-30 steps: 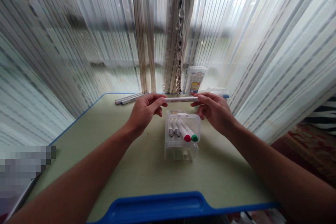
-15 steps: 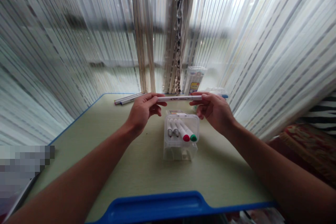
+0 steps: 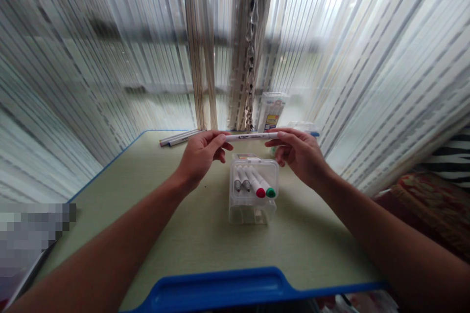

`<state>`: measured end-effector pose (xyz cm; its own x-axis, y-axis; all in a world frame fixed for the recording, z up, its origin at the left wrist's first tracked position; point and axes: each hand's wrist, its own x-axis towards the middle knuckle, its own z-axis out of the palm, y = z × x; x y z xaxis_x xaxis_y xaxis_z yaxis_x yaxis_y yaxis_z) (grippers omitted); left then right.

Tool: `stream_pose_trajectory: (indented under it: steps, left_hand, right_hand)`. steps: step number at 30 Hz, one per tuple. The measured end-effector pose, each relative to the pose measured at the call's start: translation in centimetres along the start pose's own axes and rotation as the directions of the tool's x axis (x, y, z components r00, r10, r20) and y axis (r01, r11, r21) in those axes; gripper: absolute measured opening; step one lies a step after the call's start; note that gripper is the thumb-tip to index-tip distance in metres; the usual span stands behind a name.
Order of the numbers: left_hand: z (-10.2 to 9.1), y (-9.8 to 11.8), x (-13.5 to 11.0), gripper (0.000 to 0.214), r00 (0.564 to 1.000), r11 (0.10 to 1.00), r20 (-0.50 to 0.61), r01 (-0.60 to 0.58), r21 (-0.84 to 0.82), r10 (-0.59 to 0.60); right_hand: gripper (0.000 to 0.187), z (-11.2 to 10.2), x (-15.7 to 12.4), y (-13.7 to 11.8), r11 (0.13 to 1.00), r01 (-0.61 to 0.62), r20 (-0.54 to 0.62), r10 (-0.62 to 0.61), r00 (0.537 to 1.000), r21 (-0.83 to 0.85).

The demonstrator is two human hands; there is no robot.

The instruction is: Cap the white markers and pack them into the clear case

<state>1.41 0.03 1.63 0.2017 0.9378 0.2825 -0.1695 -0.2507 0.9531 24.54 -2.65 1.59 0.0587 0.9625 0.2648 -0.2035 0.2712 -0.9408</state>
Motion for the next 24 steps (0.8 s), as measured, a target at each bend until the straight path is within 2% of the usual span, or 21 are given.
stream_pose_trajectory:
  steps: [7, 13, 24]
  left_hand:
    - [-0.01, -0.11, -0.01, 0.032, 0.998, 0.993, 0.014, -0.066, 0.098, 0.065]
    - [0.02, -0.12, -0.10, 0.032, 0.995, 0.985, 0.039, -0.099, 0.140, 0.094]
    - [0.12, -0.16, -0.04, 0.027, 0.998, 0.993, 0.015, -0.061, 0.104, 0.060]
  right_hand:
    - [0.031, -0.11, 0.02, 0.57, 0.997, 0.049, 0.010, -0.048, 0.999, -0.051]
    - [0.030, -0.25, -0.03, 0.79, 0.994, 0.073, 0.043, -0.070, 0.997, -0.079]
    - [0.030, -0.28, -0.04, 0.82, 0.995, 0.062, 0.039, -0.059, 0.997, -0.080]
